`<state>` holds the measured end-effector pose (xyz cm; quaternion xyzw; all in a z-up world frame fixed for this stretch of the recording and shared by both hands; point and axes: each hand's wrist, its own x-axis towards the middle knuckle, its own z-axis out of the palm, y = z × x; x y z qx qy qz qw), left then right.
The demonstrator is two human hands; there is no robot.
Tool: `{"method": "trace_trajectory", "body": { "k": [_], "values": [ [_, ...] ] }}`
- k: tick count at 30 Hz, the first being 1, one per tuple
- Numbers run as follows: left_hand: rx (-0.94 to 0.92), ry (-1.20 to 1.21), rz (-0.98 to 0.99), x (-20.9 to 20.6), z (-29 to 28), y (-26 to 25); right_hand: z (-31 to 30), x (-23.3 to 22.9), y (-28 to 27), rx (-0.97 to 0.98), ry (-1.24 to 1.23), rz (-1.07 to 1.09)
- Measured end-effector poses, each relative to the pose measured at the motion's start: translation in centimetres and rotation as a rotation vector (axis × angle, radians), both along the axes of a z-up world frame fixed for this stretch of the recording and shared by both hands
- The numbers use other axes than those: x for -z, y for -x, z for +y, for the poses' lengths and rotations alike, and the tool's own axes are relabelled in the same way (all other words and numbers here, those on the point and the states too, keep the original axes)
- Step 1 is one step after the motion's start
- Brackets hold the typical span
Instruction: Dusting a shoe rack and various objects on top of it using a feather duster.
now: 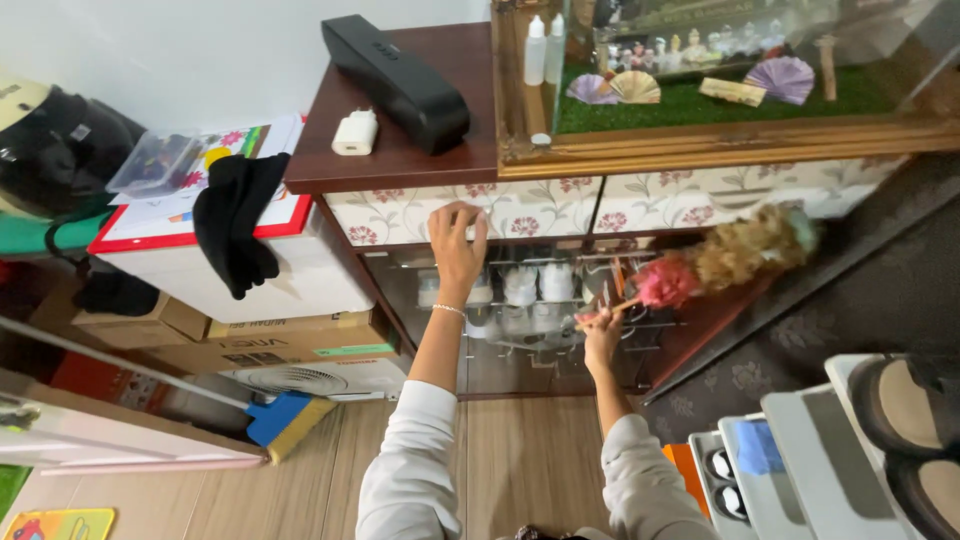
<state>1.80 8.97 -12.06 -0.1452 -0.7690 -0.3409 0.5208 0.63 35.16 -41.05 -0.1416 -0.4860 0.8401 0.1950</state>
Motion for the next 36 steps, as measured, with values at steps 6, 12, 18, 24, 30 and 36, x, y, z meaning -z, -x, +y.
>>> {"method": "trace_trajectory", "body": {
  "k": [6, 12, 18, 24, 30, 36],
  "values": [
    [-0.034, 0.01, 0.011, 0.1, 0.3, 0.2, 2.1, 2.4, 2.0, -0.019, -0.153, 0.074],
    [-0.038, -0.008, 0.004, 1.0, 0.3, 0.8, 1.4, -2.5, 2.2, -0.117, 0.258, 0.098],
    [-0.058, 0.01, 0.015, 1.0, 0.6, 0.5, 1.2, 5.6, 3.6, -0.295, 0.493, 0.05],
    [-0.063, -0.004, 0.017, 1.3, 0.7, 0.7, -3.2, -2.7, -1.1, -0.263, 0.414, 0.169],
    [-0.025, -0.01, 0.01, 2.0, 0.2, 1.0, -5.5, 7.7, -0.8, -0.569, 0.563, 0.024],
    [0.085, 0.036, -0.036, 1.5, -1.2, -0.1, -9.1, -10.7, -7.8, -0.285, 0.265, 0.08]
  ]
}}
